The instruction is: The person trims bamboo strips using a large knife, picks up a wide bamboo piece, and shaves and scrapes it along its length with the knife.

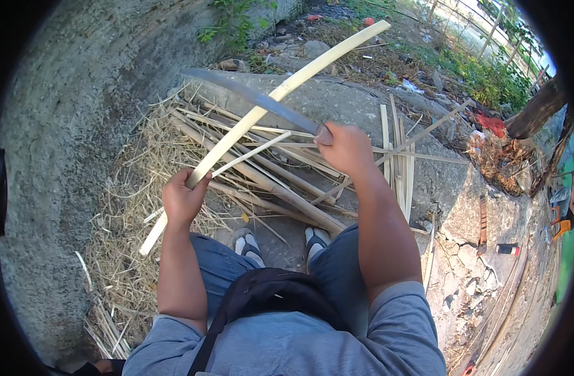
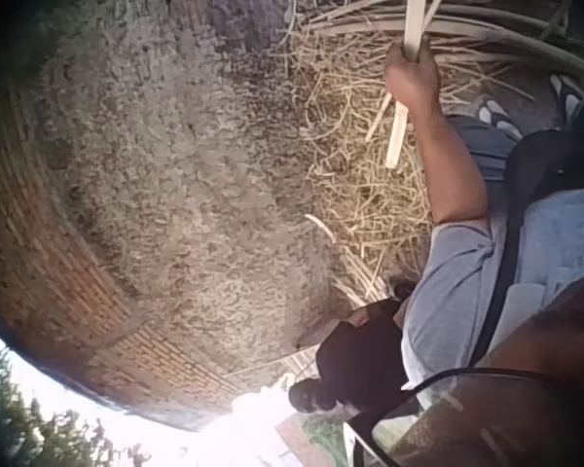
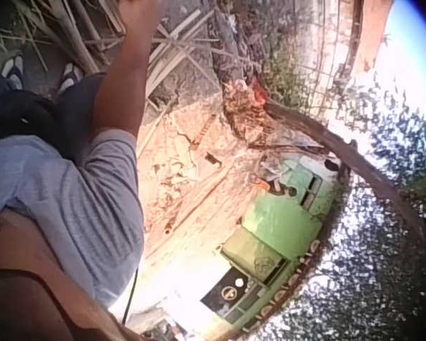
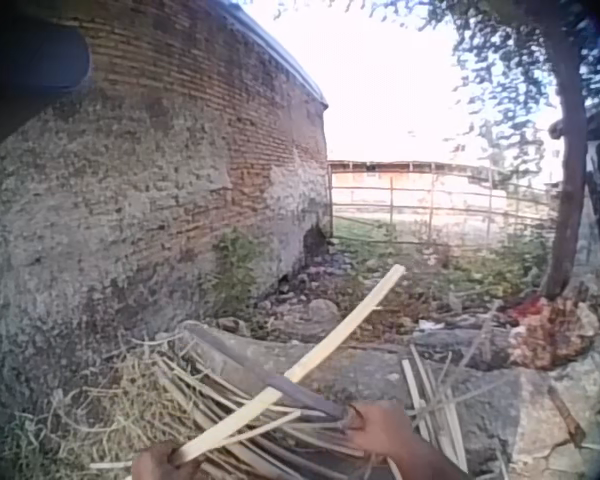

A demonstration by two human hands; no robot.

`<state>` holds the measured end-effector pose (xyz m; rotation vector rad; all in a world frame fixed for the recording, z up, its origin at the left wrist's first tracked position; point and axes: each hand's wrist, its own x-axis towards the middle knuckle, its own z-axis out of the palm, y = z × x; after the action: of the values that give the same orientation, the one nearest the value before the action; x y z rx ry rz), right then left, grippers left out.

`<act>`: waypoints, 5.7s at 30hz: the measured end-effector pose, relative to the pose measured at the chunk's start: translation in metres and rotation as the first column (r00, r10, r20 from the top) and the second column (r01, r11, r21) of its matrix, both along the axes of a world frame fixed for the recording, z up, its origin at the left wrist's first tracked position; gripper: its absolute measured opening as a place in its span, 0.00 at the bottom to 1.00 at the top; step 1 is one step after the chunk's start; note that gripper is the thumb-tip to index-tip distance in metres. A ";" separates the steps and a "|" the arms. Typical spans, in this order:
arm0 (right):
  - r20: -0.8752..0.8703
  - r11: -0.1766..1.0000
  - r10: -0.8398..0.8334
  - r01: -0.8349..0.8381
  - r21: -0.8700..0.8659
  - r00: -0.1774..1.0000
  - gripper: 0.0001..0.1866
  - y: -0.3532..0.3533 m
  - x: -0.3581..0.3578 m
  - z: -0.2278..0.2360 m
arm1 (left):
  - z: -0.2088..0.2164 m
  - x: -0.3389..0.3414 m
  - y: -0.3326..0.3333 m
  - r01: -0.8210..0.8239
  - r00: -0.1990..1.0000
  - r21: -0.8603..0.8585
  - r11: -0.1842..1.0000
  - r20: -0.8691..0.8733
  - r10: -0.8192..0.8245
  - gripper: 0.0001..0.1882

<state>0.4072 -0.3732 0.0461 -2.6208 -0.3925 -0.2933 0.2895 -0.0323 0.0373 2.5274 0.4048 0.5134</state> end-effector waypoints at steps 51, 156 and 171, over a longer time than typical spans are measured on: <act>0.031 0.951 0.292 -0.286 -0.116 0.956 0.09 0.041 -0.021 -0.010 | -0.004 0.005 -0.017 0.060 0.998 -0.015 0.998 -0.004 -0.060 0.19; -0.039 0.961 0.243 -0.246 -0.123 0.969 0.11 0.034 -0.014 -0.004 | 0.012 0.003 -0.024 0.058 0.996 -0.032 0.998 -0.062 -0.059 0.22; -0.129 0.992 0.010 0.007 0.128 0.992 0.16 0.010 0.000 -0.006 | 0.011 0.002 -0.014 0.041 0.999 -0.031 0.999 -0.032 -0.042 0.22</act>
<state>0.4073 -0.3633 0.0401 -2.4973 -0.3208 -0.1412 0.2914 -0.0466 0.0480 2.5126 0.3689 0.4478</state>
